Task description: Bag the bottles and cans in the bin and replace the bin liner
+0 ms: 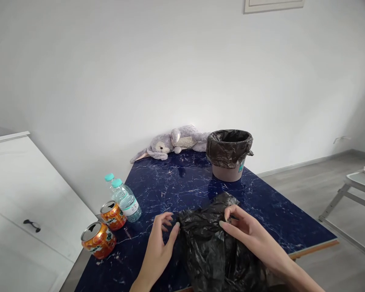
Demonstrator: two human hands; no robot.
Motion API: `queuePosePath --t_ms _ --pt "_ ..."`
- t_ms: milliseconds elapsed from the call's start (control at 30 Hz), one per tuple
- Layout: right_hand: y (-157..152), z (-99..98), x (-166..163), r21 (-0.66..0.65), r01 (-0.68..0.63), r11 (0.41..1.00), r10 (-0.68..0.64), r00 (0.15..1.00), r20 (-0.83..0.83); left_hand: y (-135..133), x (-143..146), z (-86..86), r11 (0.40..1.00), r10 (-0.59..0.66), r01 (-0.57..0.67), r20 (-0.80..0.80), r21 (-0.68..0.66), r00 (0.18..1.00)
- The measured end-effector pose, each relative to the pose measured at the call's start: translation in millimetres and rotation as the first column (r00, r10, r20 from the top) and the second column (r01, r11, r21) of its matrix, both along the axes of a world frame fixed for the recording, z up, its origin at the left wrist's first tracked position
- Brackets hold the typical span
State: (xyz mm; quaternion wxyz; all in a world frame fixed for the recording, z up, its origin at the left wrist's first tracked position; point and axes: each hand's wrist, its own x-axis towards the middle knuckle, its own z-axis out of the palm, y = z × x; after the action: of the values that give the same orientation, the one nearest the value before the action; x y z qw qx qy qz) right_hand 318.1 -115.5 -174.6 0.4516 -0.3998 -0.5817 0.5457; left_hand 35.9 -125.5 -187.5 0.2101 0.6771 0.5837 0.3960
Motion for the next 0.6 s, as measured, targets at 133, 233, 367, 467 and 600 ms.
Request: queuePosePath --t_ms 133,233,367,467,600 --pt "-9 12.6 12 0.02 0.041 0.999 -0.042 0.998 0.037 16 15 -15.2 0.968 -0.212 0.214 0.03 -0.132 0.977" --pt "-13 21.3 27 -0.013 0.124 0.992 -0.124 0.991 -0.044 12 29 -15.5 0.938 -0.304 0.285 -0.076 -0.198 0.95" --pt "-16 27.1 55 -0.069 0.243 0.968 -0.248 0.966 -0.074 3 33 -11.8 0.937 -0.284 0.259 -0.081 -0.232 0.955" --pt "-19 28.8 69 -0.013 0.333 0.943 -0.333 0.943 0.011 3 27 -5.0 0.944 -0.259 0.265 0.054 -0.198 0.964" --pt "-28 31.6 71 0.148 0.447 0.882 -0.469 0.861 0.199 9 10 8.9 0.967 -0.169 0.209 0.246 -0.144 0.954"
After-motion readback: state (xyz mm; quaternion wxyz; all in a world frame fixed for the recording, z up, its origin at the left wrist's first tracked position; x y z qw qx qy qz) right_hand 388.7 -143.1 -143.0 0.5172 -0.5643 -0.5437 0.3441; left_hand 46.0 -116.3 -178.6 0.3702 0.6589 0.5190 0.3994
